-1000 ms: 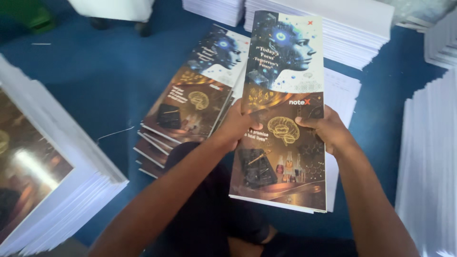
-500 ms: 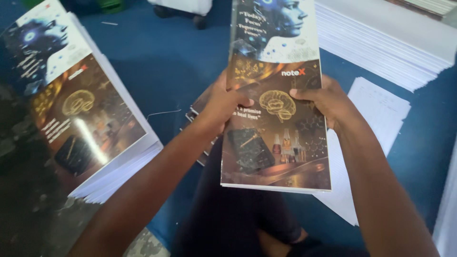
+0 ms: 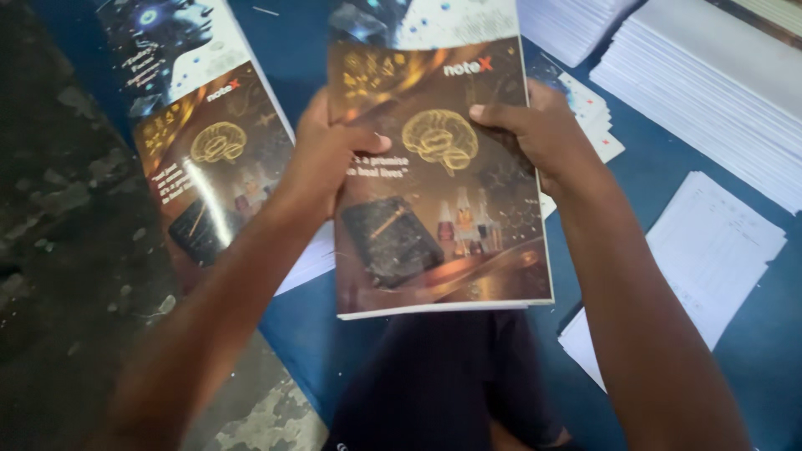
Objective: The person sits on the floor and assembles notebooks by inserting a stack of lined paper into a printed cover. They repeat this process multiple times, creating a stack of finished notebooks.
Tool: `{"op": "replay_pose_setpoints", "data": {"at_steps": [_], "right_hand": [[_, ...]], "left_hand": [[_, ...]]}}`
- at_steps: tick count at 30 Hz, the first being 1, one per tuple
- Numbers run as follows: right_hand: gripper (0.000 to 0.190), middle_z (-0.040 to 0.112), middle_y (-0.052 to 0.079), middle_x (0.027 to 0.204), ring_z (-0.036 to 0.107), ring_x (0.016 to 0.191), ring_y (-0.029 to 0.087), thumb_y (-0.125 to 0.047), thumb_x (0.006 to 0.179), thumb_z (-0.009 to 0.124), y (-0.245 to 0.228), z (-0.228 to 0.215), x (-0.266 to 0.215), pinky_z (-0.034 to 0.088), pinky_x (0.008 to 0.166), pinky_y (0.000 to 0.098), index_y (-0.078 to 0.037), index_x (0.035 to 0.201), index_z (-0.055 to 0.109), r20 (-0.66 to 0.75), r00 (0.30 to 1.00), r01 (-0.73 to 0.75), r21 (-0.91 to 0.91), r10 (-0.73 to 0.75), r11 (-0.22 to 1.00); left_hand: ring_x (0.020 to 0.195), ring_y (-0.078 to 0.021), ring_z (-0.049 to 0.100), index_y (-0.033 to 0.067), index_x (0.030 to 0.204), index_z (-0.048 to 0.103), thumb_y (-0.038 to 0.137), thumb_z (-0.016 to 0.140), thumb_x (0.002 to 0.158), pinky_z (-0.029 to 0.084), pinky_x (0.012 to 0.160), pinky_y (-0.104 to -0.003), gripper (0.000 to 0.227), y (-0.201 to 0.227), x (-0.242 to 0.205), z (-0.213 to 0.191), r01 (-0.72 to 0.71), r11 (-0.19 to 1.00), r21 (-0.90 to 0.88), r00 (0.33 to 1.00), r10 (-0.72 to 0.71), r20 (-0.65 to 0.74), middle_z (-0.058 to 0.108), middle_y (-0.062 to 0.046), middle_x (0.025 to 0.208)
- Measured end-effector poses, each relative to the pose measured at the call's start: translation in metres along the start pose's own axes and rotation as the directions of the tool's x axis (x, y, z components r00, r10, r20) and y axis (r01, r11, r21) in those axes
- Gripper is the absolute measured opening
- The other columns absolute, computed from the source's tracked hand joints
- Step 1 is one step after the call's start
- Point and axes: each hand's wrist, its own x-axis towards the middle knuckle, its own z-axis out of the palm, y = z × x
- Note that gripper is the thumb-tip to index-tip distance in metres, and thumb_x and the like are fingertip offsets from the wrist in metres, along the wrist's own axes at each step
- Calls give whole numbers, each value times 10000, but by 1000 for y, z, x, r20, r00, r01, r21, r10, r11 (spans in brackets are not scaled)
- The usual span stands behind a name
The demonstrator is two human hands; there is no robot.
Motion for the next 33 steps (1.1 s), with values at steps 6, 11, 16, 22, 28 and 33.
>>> {"op": "replay_pose_setpoints", "data": {"at_steps": [6, 11, 16, 22, 28, 33], "right_hand": [[283, 742, 108, 985, 722, 789, 146, -77, 869, 730, -1, 52, 15, 617, 726, 271, 32, 1125, 677, 154, 987, 23, 136, -44, 991], [351, 730, 105, 973, 712, 783, 144, -48, 801, 730, 8, 100, 30, 614, 721, 268, 25, 1139, 666, 256, 965, 29, 135, -63, 990], [354, 650, 76, 944, 630, 770, 126, -19, 791, 731, 26, 143, 41, 538, 690, 256, 56, 1130, 660, 332, 941, 46, 87, -72, 995], [330, 693, 71, 950, 673, 790, 113, -16, 782, 717, 49, 188, 60, 585, 717, 237, 35, 1105, 671, 371, 926, 8, 151, -64, 988], [270, 680, 42, 858, 623, 699, 89, -31, 807, 739, 72, 210, 75, 521, 610, 235, 32, 1066, 693, 341, 937, 82, 3, -78, 997], [275, 691, 18, 833, 627, 677, 73, -41, 792, 742, 94, 221, 80, 517, 595, 232, 7, 1060, 703, 356, 930, 108, -40, -87, 993]], "left_hand": [[997, -295, 746, 26, 1356, 479, -144, 629, 745, 692, 761, -390, 652, 32, -1, -59, -54, 998, 18, 994, 55, -90, 666, -142, 1206], [1027, -261, 732, 23, 1359, 523, -140, 635, 767, 682, 808, -369, 624, 47, 1, -112, -128, 989, 68, 981, 136, -135, 674, -132, 1230], [1065, -238, 726, -3, 1329, 566, -159, 627, 750, 669, 842, -357, 602, 48, 1, -165, -221, 973, 66, 966, 227, -124, 681, -132, 1286], [1026, -256, 733, 11, 1293, 579, -146, 666, 734, 668, 822, -359, 587, 36, 7, -215, -156, 975, 159, 936, 198, -292, 683, -143, 1261], [992, -257, 737, 13, 1279, 572, -135, 642, 724, 688, 790, -383, 579, 25, 11, -246, -126, 989, 79, 943, 144, -301, 682, -110, 1200], [878, -264, 715, 27, 1247, 569, -107, 659, 768, 641, 715, -389, 506, 5, 17, -257, -6, 991, 130, 904, 61, -423, 663, -125, 1070]]}}
